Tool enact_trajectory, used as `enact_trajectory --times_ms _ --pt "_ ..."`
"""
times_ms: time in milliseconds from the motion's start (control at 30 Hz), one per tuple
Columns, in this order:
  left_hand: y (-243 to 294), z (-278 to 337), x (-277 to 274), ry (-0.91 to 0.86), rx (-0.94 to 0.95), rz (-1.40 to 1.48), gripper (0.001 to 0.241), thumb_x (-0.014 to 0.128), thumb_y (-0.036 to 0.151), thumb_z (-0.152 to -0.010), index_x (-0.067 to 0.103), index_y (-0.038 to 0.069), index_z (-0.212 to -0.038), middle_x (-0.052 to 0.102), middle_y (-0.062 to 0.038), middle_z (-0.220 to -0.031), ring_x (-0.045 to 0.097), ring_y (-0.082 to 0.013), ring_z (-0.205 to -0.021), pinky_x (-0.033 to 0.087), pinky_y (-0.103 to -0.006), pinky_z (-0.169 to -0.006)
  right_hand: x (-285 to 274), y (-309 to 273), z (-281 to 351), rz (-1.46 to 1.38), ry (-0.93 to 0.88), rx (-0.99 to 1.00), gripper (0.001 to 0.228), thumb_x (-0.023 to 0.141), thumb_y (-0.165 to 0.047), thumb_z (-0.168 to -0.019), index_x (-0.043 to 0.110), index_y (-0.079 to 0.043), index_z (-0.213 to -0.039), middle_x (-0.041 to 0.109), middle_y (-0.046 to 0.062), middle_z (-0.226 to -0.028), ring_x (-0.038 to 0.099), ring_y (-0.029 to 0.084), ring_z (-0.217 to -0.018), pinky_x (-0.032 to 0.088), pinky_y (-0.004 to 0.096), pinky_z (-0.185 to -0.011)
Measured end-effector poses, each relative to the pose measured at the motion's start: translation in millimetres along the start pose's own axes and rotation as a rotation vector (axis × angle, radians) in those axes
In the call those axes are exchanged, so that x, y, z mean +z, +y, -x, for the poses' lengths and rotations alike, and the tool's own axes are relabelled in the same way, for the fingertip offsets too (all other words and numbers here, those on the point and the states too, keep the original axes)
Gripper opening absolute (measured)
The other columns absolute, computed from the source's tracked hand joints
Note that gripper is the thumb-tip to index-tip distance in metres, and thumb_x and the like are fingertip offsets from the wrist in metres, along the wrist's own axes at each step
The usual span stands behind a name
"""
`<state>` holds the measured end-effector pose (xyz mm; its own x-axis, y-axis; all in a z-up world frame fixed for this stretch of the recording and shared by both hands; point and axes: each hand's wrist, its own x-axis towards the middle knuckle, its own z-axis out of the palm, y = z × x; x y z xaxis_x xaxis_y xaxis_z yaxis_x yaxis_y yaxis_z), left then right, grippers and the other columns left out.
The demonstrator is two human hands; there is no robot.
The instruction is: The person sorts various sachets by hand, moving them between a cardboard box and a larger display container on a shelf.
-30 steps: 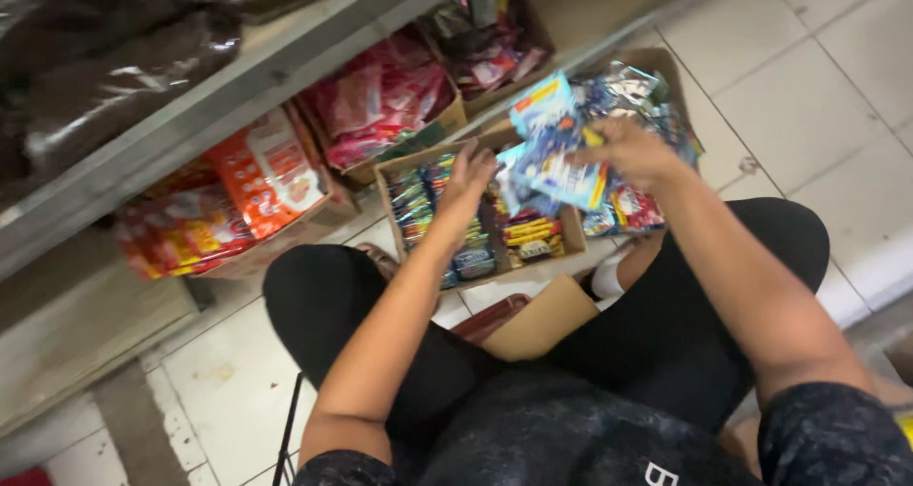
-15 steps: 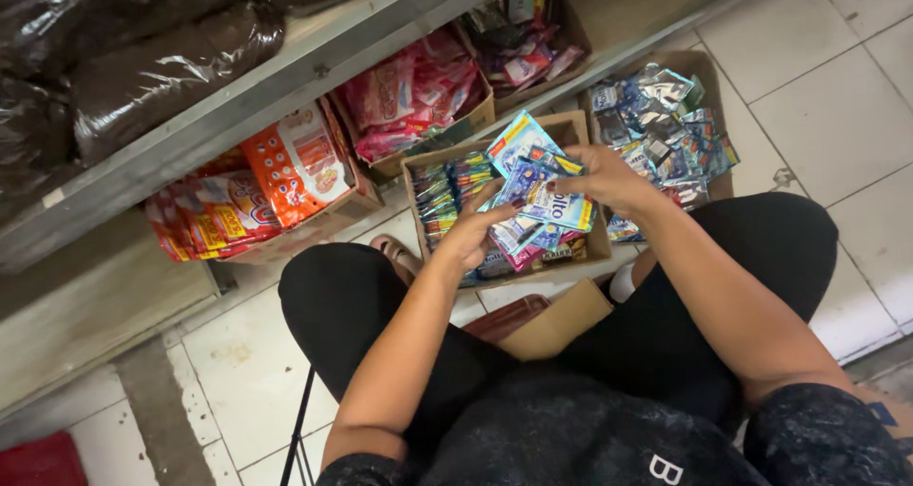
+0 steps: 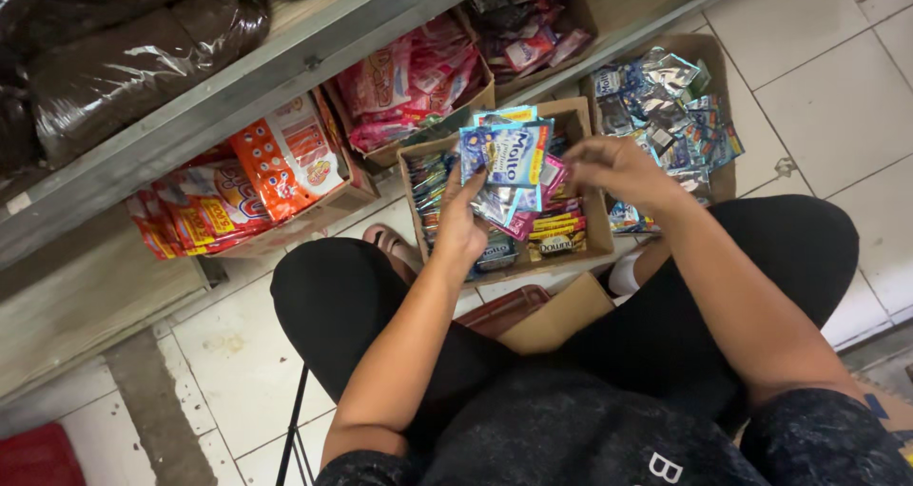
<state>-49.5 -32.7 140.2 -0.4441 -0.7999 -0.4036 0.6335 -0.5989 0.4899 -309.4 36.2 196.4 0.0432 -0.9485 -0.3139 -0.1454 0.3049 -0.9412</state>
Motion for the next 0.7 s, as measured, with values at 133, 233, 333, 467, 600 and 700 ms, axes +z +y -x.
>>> enact_trajectory --times_ms 133,233,333,467,600,700 --pt "-1.8 1.4 -0.9 0.024 0.050 0.006 0.039 0.062 0.003 -0.099 0.059 0.010 -0.136 0.071 -0.007 -0.119 0.071 -0.0209 -0.104 0.060 -0.0382 -0.086 5.7 3.2 1.2 0.075 0.055 -0.068 0.023 0.072 -0.013 -0.090 0.070 0.000 -0.108 0.074 0.006 -0.091 0.068 0.013 -0.083 0.055 0.027 -0.075" --pt "-2.6 0.2 -3.4 0.064 0.095 -0.013 0.040 0.061 0.002 -0.097 0.058 0.010 -0.136 0.071 -0.006 -0.118 0.070 -0.0204 -0.104 0.060 -0.0389 -0.088 -20.5 -7.4 14.9 0.140 0.180 0.077 0.021 0.069 -0.012 -0.089 0.070 -0.003 -0.108 0.073 0.007 -0.090 0.069 0.015 -0.082 0.053 0.030 -0.066" --pt "-2.6 -1.2 -7.4 0.062 0.138 -0.019 0.040 0.061 0.001 -0.097 0.058 0.008 -0.137 0.071 -0.007 -0.119 0.070 -0.0200 -0.105 0.058 -0.0387 -0.090 -51.3 -25.0 24.4 0.218 0.253 -0.098 0.015 0.066 -0.014 -0.092 0.069 -0.008 -0.106 0.074 0.008 -0.093 0.074 0.018 -0.085 0.060 0.031 -0.073" --pt "-8.8 -3.9 -11.0 0.027 0.181 -0.053 0.039 0.063 0.000 -0.098 0.058 0.006 -0.136 0.071 -0.008 -0.120 0.069 -0.0191 -0.107 0.057 -0.0367 -0.092 -55.3 -40.0 38.7 0.886 0.481 0.075 0.021 0.077 -0.023 -0.092 0.076 -0.006 -0.105 0.075 0.016 -0.090 0.071 0.030 -0.082 0.055 0.043 -0.074" --pt "-16.4 -4.6 -9.6 0.015 0.178 -0.080 0.042 0.064 0.000 -0.096 0.058 0.007 -0.137 0.070 -0.006 -0.120 0.068 -0.0181 -0.108 0.055 -0.0348 -0.094 -36.6 -20.2 22.1 0.522 0.359 -0.085 0.027 0.074 -0.028 -0.096 0.073 -0.003 -0.107 0.074 0.007 -0.098 0.072 0.020 -0.084 0.057 0.037 -0.069" --pt "-18.7 -4.7 -7.9 0.018 0.157 -0.133 0.042 0.065 0.001 -0.096 0.056 0.006 -0.137 0.070 -0.007 -0.119 0.067 -0.0193 -0.108 0.055 -0.0365 -0.093 -6.4 10.0 5.6 0.121 0.160 -0.180 0.022 0.070 -0.021 -0.099 0.068 0.000 -0.108 0.075 0.008 -0.099 0.071 0.016 -0.091 0.056 0.032 -0.078"
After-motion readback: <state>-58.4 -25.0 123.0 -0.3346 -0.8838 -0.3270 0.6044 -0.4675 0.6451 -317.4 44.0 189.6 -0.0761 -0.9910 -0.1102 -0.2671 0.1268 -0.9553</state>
